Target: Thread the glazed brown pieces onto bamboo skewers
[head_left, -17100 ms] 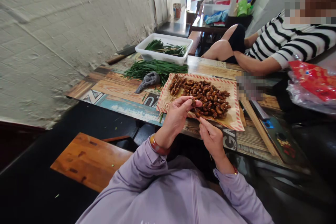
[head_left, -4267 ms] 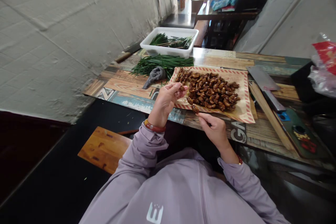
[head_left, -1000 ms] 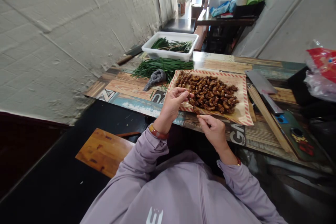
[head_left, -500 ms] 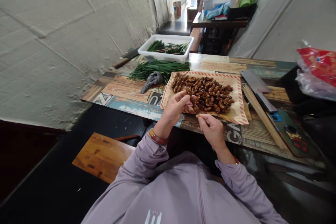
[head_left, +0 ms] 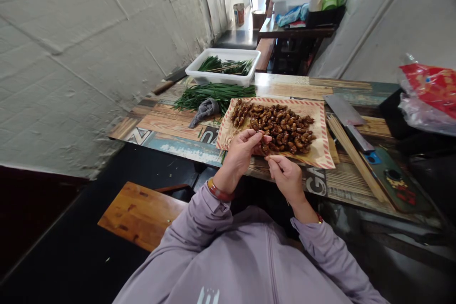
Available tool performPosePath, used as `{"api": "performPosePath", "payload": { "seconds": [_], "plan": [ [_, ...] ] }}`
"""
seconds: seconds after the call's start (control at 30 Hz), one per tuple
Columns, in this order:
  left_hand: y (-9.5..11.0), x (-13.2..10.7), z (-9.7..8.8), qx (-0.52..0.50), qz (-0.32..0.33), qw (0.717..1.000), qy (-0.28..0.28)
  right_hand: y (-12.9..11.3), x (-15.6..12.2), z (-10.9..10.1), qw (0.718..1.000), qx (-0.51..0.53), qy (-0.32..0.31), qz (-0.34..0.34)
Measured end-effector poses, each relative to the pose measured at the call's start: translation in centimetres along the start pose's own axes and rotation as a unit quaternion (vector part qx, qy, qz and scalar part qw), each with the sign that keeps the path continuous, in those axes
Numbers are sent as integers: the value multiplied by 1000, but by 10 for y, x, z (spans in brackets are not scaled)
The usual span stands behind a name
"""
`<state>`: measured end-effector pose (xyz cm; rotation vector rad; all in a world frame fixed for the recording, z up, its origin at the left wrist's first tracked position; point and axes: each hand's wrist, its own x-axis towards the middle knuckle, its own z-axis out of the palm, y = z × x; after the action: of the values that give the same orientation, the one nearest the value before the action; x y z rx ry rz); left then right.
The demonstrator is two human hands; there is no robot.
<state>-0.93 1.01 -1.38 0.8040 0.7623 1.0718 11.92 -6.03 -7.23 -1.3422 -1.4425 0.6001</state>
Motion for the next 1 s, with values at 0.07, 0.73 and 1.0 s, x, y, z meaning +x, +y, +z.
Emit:
{"api": "performPosePath", "payload": {
  "seconds": [0.07, 0.73, 1.0],
  "plan": [
    [-1, 0, 1, -8, 7, 1000, 3, -1, 0, -1, 1000, 0, 3, -2],
    [-7, -6, 8, -2, 19, 1000, 11, 0, -2, -1, 999, -17, 27, -1],
    [-3, 0, -1, 15, 26, 999, -15, 0, -1, 0, 1000, 15, 11, 9]
  ]
}}
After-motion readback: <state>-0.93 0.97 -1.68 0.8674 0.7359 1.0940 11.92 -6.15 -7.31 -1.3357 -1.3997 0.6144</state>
